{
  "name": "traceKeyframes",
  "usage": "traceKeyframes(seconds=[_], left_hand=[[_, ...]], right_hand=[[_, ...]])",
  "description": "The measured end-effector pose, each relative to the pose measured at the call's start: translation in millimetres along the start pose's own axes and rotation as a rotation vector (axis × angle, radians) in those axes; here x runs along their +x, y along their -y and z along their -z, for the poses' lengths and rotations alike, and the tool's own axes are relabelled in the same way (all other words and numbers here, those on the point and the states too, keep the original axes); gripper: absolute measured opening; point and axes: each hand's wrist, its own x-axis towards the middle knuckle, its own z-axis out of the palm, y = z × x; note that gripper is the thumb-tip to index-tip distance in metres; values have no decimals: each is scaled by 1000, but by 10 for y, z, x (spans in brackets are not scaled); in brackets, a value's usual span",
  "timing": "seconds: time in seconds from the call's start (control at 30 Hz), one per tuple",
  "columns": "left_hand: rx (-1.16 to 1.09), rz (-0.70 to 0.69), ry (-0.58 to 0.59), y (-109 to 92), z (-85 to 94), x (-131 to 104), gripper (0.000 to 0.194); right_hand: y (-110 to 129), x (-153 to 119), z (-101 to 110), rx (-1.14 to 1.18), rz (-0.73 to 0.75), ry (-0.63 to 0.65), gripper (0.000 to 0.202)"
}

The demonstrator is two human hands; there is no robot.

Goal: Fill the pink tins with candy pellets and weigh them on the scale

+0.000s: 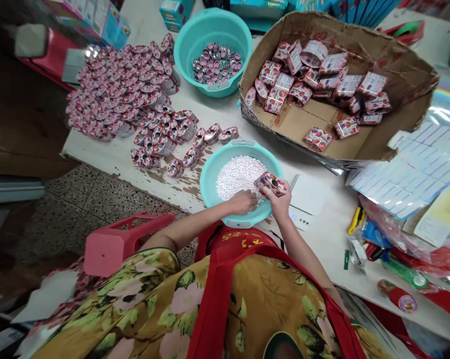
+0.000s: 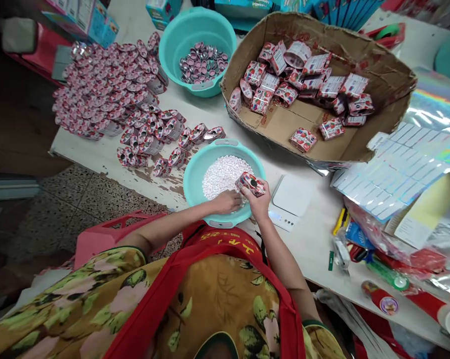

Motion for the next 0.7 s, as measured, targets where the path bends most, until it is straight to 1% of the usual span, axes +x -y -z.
traceKeyframes(seconds=[0.03, 0.07, 0.1, 0.17, 0.2, 0.23, 0.27, 0.3, 0.33, 0.37, 0.43, 0.47, 0.5, 0.53, 0.57, 0.63, 0.67, 0.7], left_hand=[[24, 41, 16, 97, 90, -62, 31], [48, 97, -15, 209, 195, -81, 33], [74, 154, -82, 329, 305, -51, 36], [125, 254, -239, 545, 481, 123, 42], [142, 288, -292, 620, 527, 232, 44], [153, 312, -316, 663, 538, 325, 45], [156, 333, -314, 670, 513, 382, 44], [155, 351, -291, 643, 457, 391, 43], [149, 366, -254, 590, 378, 345, 41], [136, 373, -207, 520, 289, 249, 39], [97, 341, -90, 376, 133, -37, 37], [75, 314, -41, 323, 87, -190, 35], [60, 302, -19, 291, 69, -325, 35], [54, 321, -28, 284, 78, -431, 36], [61, 378, -62, 299, 104, -501, 38], [99, 570, -150, 357, 170, -546, 44], [112, 664, -165, 377, 188, -533, 49], [108, 736, -153, 374, 186, -506, 54]], right_hand=[[-1, -13, 14, -11, 25, -18, 59], [-9, -24, 22, -25, 49, -42, 59], [-26, -31, 23, -45, 76, -71, 59], [-83, -33, -1, -94, 128, -120, 58], [-120, -28, -19, -117, 148, -131, 58], [-159, -21, -37, -135, 163, -133, 59], [-198, -14, -51, -142, 170, -135, 59], [-235, -8, -59, -135, 170, -140, 60], [-267, -4, -61, -118, 164, -149, 60], [-292, -4, -59, -97, 157, -162, 61], [-316, -11, -50, -68, 149, -188, 60], [-314, -17, -46, -66, 151, -194, 60], [-304, -25, -45, -68, 156, -196, 60], [-288, -32, -46, -69, 161, -197, 60], [-268, -39, -49, -67, 165, -195, 60], [-236, -49, -59, -59, 170, -195, 59], [-229, -52, -63, -56, 174, -197, 59], [-231, -53, -66, -56, 179, -200, 59]])
